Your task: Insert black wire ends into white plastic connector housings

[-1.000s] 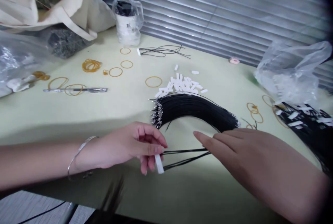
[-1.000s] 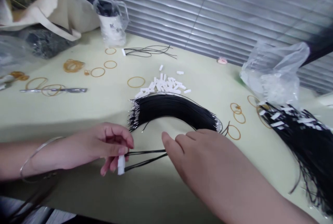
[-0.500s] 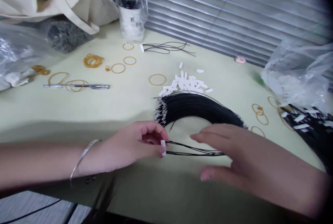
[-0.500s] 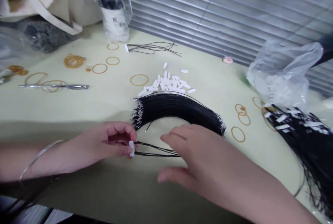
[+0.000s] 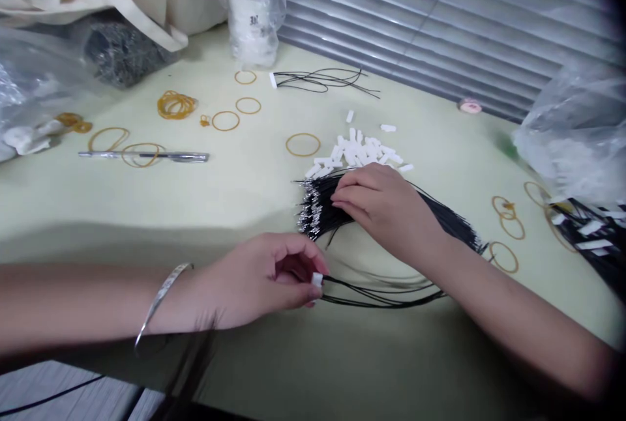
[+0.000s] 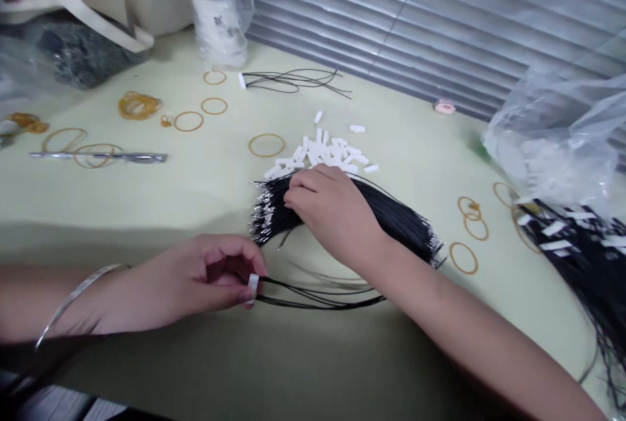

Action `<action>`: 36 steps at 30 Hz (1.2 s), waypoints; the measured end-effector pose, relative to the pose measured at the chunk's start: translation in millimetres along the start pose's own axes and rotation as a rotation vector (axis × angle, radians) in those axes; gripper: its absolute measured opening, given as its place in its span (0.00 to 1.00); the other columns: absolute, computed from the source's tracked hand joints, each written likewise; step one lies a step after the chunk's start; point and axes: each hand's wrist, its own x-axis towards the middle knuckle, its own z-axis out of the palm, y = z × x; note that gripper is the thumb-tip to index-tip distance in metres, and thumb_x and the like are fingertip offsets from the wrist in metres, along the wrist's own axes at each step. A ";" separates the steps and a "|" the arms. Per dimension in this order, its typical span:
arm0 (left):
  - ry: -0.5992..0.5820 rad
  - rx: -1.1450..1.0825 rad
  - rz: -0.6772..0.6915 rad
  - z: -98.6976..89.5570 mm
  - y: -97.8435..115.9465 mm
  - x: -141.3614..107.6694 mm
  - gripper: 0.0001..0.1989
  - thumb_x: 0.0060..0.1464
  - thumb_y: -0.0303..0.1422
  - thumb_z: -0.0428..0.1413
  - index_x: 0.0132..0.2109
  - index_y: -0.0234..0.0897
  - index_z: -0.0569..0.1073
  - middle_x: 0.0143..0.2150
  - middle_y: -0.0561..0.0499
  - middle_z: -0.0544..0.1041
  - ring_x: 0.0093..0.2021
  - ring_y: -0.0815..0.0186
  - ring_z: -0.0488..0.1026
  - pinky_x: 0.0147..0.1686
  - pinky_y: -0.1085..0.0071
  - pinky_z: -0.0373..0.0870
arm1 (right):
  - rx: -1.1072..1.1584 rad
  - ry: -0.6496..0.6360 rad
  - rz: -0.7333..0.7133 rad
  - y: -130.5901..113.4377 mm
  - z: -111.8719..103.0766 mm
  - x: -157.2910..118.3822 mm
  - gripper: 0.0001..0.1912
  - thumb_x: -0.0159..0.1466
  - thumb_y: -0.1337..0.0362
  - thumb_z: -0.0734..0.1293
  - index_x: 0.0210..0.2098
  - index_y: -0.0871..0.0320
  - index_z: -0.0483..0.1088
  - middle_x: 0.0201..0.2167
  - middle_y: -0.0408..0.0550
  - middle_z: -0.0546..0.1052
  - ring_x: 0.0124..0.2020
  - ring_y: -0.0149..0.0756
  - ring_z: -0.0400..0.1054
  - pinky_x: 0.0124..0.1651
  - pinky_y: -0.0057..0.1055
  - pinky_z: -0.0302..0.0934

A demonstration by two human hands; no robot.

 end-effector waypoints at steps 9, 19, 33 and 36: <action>0.024 -0.048 0.023 -2.2 1.7 -0.8 0.09 0.51 0.31 0.55 0.40 0.34 0.67 0.31 0.53 0.72 0.34 0.72 0.70 0.37 0.75 0.64 | 0.167 0.041 0.123 -6.2 -8.1 -7.1 0.03 0.62 0.71 0.58 0.34 0.61 0.64 0.34 0.48 0.71 0.37 0.33 0.62 0.42 0.31 0.57; 0.135 -0.342 0.007 -3.3 -4.0 1.9 0.13 0.46 0.31 0.62 0.40 0.36 0.72 0.32 0.54 0.77 0.34 0.73 0.73 0.41 0.75 0.66 | 0.551 -0.215 0.374 -45.8 -40.5 -37.6 0.08 0.62 0.67 0.58 0.30 0.57 0.68 0.26 0.40 0.71 0.27 0.26 0.62 0.30 0.24 0.54; 0.157 -0.366 0.011 -3.3 -4.4 4.6 0.10 0.45 0.29 0.63 0.38 0.36 0.74 0.30 0.55 0.78 0.33 0.74 0.74 0.38 0.79 0.69 | 0.560 -0.168 0.439 -44.4 -26.4 -35.8 0.06 0.57 0.69 0.62 0.24 0.58 0.68 0.20 0.37 0.69 0.21 0.23 0.60 0.24 0.23 0.52; 0.168 -0.356 0.015 -3.1 -4.4 5.1 0.11 0.44 0.30 0.63 0.38 0.35 0.74 0.30 0.54 0.78 0.33 0.73 0.74 0.38 0.77 0.69 | 0.464 -0.044 0.322 -45.0 -23.5 -39.2 0.06 0.56 0.71 0.62 0.24 0.58 0.68 0.21 0.39 0.70 0.24 0.25 0.62 0.28 0.24 0.53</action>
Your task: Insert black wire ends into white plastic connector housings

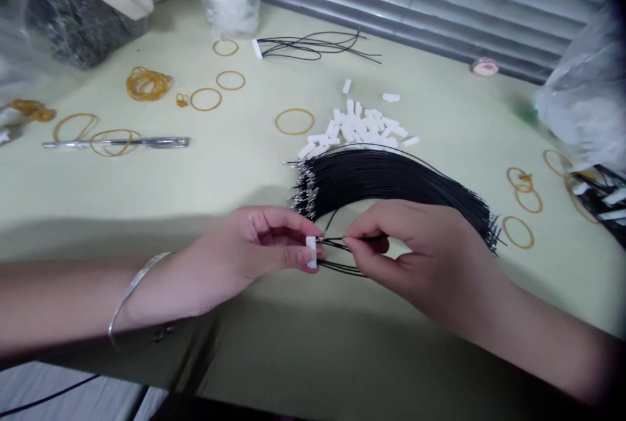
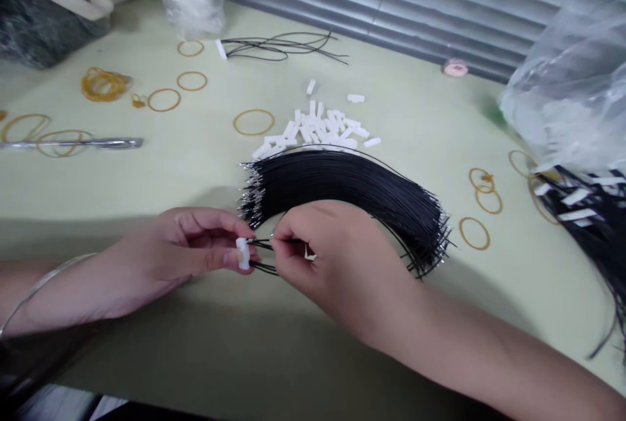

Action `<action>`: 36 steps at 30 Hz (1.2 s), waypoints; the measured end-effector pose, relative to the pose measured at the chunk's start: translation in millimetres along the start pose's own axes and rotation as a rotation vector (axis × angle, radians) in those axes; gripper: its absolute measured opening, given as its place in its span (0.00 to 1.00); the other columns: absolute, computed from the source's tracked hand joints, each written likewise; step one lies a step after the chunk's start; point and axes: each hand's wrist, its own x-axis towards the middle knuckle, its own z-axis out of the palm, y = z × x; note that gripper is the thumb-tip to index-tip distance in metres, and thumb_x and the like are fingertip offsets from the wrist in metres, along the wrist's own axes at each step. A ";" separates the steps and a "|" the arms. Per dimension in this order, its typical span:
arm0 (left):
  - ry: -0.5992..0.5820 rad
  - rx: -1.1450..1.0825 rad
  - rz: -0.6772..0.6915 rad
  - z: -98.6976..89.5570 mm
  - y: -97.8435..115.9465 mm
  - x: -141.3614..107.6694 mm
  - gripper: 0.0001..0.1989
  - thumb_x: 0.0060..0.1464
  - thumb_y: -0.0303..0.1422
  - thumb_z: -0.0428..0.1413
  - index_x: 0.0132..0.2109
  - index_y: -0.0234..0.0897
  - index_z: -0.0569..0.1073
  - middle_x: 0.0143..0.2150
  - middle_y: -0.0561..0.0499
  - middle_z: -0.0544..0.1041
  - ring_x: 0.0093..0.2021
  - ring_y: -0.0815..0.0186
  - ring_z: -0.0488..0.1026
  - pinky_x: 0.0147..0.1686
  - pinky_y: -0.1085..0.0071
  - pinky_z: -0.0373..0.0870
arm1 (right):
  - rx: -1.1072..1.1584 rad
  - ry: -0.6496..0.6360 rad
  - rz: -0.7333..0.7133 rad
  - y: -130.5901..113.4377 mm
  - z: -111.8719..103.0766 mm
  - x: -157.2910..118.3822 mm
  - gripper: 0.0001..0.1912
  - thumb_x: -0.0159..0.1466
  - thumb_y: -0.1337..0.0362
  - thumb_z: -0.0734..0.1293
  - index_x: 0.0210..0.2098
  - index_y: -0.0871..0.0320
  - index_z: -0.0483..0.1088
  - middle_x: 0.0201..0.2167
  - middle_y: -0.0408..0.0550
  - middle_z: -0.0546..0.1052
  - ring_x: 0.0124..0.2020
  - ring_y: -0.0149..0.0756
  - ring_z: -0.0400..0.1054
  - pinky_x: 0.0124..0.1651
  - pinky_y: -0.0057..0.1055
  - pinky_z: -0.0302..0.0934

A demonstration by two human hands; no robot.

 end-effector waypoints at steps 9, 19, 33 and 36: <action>-0.014 0.006 -0.007 -0.5 -1.4 0.3 0.12 0.45 0.29 0.62 0.39 0.36 0.74 0.31 0.55 0.78 0.33 0.74 0.75 0.38 0.78 0.69 | 0.009 -0.037 0.003 -0.6 0.3 0.3 0.07 0.58 0.69 0.61 0.25 0.58 0.68 0.20 0.39 0.69 0.22 0.25 0.60 0.26 0.24 0.52; -0.022 0.007 0.005 -0.7 -0.5 -0.6 0.11 0.45 0.30 0.63 0.39 0.37 0.75 0.32 0.55 0.79 0.33 0.73 0.75 0.39 0.79 0.70 | 0.185 -0.193 0.195 -1.2 -6.3 5.3 0.09 0.58 0.69 0.60 0.22 0.58 0.66 0.16 0.37 0.63 0.19 0.22 0.54 0.20 0.21 0.47; -0.042 0.044 0.037 -1.9 -1.8 1.1 0.09 0.47 0.30 0.61 0.39 0.39 0.75 0.31 0.55 0.78 0.33 0.75 0.75 0.38 0.81 0.70 | 0.222 -0.215 0.256 -0.8 -7.5 4.4 0.09 0.58 0.65 0.61 0.22 0.57 0.65 0.16 0.36 0.62 0.18 0.21 0.54 0.18 0.19 0.46; -0.039 0.049 0.041 -2.5 -2.4 1.5 0.09 0.47 0.29 0.61 0.39 0.39 0.75 0.31 0.56 0.79 0.34 0.75 0.75 0.38 0.83 0.70 | 0.222 -0.229 0.274 -2.4 -8.2 5.5 0.10 0.58 0.66 0.61 0.21 0.58 0.65 0.15 0.37 0.62 0.18 0.21 0.53 0.18 0.19 0.46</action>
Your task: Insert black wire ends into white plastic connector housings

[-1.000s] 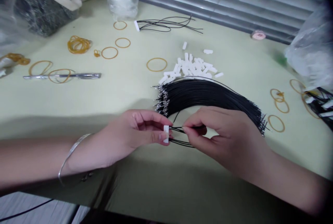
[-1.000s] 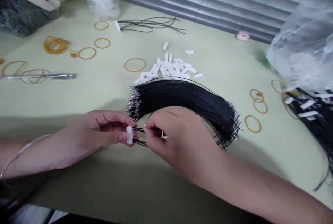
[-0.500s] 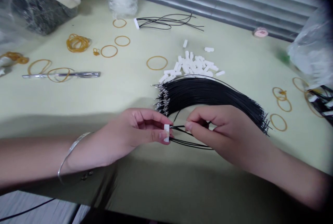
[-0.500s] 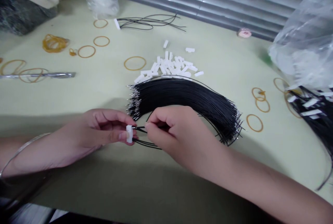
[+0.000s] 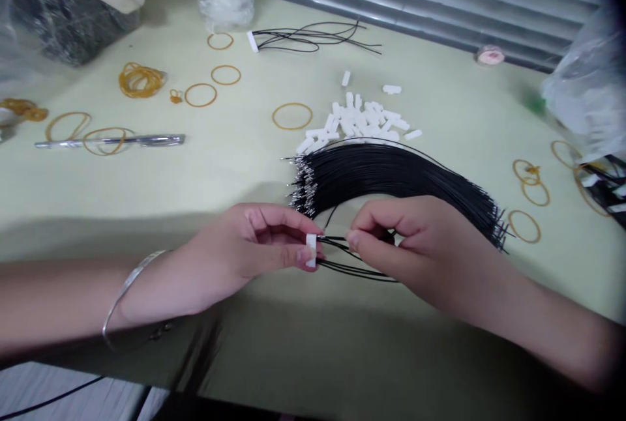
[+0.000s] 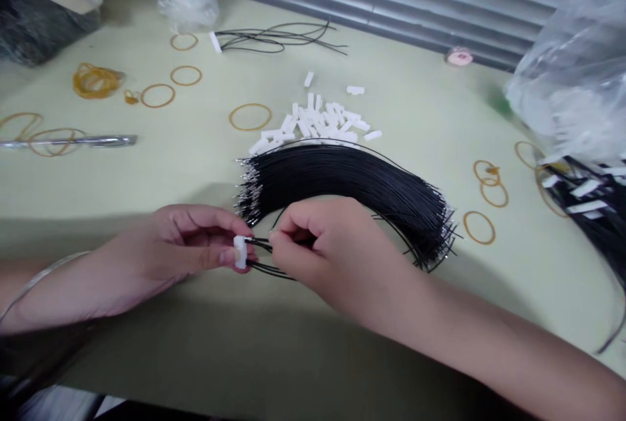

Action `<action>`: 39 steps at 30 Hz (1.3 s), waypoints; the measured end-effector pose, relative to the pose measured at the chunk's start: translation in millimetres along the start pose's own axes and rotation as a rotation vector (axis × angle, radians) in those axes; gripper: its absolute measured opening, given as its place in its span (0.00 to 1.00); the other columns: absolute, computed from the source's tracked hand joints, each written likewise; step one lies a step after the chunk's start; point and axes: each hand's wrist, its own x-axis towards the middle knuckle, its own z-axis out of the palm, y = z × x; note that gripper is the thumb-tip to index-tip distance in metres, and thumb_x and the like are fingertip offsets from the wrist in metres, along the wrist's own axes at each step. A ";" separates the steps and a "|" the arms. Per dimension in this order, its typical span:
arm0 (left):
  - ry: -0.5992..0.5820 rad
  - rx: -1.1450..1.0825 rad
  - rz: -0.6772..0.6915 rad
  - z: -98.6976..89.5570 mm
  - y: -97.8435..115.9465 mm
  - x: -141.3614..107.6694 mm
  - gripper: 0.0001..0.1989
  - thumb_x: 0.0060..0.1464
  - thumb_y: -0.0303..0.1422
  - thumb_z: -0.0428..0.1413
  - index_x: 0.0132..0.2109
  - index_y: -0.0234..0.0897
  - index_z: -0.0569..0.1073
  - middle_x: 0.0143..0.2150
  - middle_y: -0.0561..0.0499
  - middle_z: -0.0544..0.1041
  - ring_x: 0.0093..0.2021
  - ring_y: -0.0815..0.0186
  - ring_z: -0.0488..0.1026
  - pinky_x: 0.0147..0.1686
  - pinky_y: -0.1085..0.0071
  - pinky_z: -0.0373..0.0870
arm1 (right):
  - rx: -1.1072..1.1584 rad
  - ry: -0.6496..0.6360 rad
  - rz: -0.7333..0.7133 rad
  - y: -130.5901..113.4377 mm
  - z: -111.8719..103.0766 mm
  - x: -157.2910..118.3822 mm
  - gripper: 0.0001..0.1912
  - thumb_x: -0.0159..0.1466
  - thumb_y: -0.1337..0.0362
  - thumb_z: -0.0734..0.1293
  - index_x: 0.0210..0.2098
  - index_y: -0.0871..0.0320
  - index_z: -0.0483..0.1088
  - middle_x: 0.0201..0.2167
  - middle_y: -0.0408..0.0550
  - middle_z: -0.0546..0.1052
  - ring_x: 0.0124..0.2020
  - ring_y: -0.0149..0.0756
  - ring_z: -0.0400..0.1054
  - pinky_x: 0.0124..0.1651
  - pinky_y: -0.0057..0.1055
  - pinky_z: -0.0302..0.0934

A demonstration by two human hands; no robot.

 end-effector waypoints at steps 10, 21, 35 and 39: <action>0.022 0.004 -0.008 0.8 1.0 -0.9 0.09 0.45 0.28 0.62 0.38 0.37 0.75 0.30 0.56 0.78 0.32 0.77 0.74 0.35 0.85 0.69 | -0.038 0.115 -0.071 -8.5 -2.8 -7.9 0.09 0.54 0.70 0.62 0.19 0.58 0.65 0.13 0.37 0.64 0.16 0.22 0.54 0.16 0.20 0.45; 0.016 0.012 -0.015 0.8 -0.4 0.2 0.09 0.46 0.29 0.62 0.38 0.38 0.75 0.31 0.55 0.79 0.34 0.74 0.76 0.37 0.82 0.71 | -0.071 0.086 -0.084 -2.9 5.8 -2.5 0.09 0.55 0.69 0.61 0.19 0.58 0.64 0.14 0.36 0.63 0.17 0.21 0.54 0.18 0.20 0.47; 0.011 0.032 -0.021 0.6 0.3 -0.2 0.09 0.46 0.30 0.62 0.38 0.40 0.75 0.32 0.56 0.79 0.35 0.75 0.75 0.38 0.82 0.71 | -0.080 0.036 0.002 -5.6 3.0 -1.2 0.09 0.54 0.69 0.62 0.19 0.58 0.65 0.14 0.36 0.64 0.18 0.22 0.55 0.19 0.20 0.48; 0.019 0.031 -0.037 0.8 1.2 -0.8 0.09 0.46 0.31 0.62 0.38 0.39 0.75 0.32 0.55 0.79 0.35 0.74 0.75 0.38 0.82 0.70 | -0.062 0.037 0.016 -6.7 3.2 -0.9 0.08 0.54 0.69 0.62 0.19 0.59 0.65 0.14 0.37 0.64 0.17 0.22 0.54 0.18 0.20 0.47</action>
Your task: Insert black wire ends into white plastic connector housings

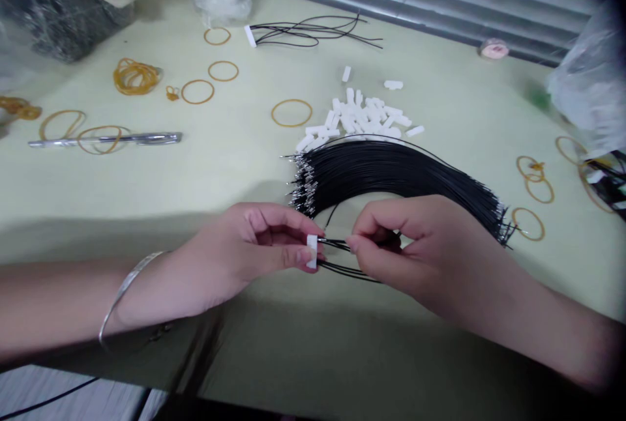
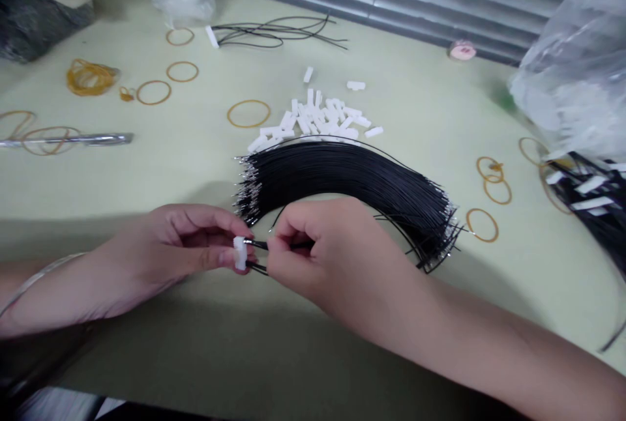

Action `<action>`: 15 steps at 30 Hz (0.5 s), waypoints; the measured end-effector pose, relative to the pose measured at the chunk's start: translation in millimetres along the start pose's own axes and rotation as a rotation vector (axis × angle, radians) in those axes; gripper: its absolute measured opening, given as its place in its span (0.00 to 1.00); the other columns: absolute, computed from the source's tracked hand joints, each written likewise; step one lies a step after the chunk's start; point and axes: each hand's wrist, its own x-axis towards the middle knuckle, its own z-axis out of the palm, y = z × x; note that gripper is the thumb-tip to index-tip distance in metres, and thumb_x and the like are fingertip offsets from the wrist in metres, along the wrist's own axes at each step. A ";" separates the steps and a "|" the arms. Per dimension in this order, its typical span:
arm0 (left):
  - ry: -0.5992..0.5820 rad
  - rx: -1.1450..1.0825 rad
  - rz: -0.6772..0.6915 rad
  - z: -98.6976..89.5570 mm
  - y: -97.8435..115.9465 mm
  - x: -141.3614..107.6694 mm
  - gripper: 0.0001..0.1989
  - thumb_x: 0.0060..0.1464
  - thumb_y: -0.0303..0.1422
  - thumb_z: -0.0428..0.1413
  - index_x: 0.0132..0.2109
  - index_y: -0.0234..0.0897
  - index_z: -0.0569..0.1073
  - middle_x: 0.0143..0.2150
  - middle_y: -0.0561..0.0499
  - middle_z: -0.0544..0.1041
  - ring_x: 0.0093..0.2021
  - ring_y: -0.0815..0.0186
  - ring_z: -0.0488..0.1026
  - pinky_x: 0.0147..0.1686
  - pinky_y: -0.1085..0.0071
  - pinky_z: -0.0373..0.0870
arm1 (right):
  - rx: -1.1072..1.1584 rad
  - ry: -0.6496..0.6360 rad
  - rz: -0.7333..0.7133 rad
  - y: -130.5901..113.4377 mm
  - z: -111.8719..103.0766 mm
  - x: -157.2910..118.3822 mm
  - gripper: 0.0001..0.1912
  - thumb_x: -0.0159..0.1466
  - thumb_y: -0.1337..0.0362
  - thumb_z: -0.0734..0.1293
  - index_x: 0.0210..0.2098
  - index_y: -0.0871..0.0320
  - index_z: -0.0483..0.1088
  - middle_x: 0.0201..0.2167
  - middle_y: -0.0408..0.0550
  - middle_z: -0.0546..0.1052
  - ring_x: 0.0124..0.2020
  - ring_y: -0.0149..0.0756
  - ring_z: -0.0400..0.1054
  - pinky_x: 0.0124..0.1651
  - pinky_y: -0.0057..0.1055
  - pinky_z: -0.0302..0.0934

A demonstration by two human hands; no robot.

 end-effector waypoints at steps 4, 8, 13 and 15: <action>-0.004 -0.009 0.017 -0.1 -0.5 -1.0 0.09 0.45 0.30 0.62 0.38 0.39 0.76 0.32 0.55 0.79 0.34 0.74 0.75 0.38 0.81 0.71 | 0.011 0.022 -0.029 3.0 1.3 0.0 0.08 0.55 0.69 0.62 0.20 0.58 0.66 0.15 0.37 0.65 0.17 0.22 0.55 0.19 0.21 0.48; -0.005 -0.005 0.025 -0.7 -1.1 -0.2 0.09 0.46 0.30 0.62 0.37 0.39 0.76 0.31 0.54 0.79 0.33 0.74 0.75 0.38 0.81 0.71 | 0.036 0.011 -0.086 4.1 2.0 0.1 0.08 0.55 0.69 0.62 0.21 0.58 0.66 0.16 0.37 0.65 0.18 0.23 0.55 0.20 0.22 0.49; -0.011 -0.031 0.007 -0.9 -0.5 0.8 0.09 0.46 0.29 0.62 0.38 0.39 0.76 0.30 0.55 0.79 0.33 0.75 0.75 0.38 0.82 0.70 | 0.004 -0.026 -0.110 3.4 2.1 1.5 0.07 0.57 0.70 0.62 0.23 0.57 0.68 0.17 0.37 0.66 0.19 0.23 0.56 0.21 0.24 0.50; -0.010 -0.056 0.005 -0.6 0.0 0.5 0.09 0.46 0.29 0.62 0.38 0.38 0.75 0.30 0.55 0.79 0.33 0.74 0.75 0.38 0.81 0.70 | -0.042 0.015 -0.158 5.1 3.2 1.8 0.07 0.57 0.70 0.62 0.23 0.57 0.68 0.17 0.37 0.66 0.20 0.23 0.57 0.23 0.24 0.50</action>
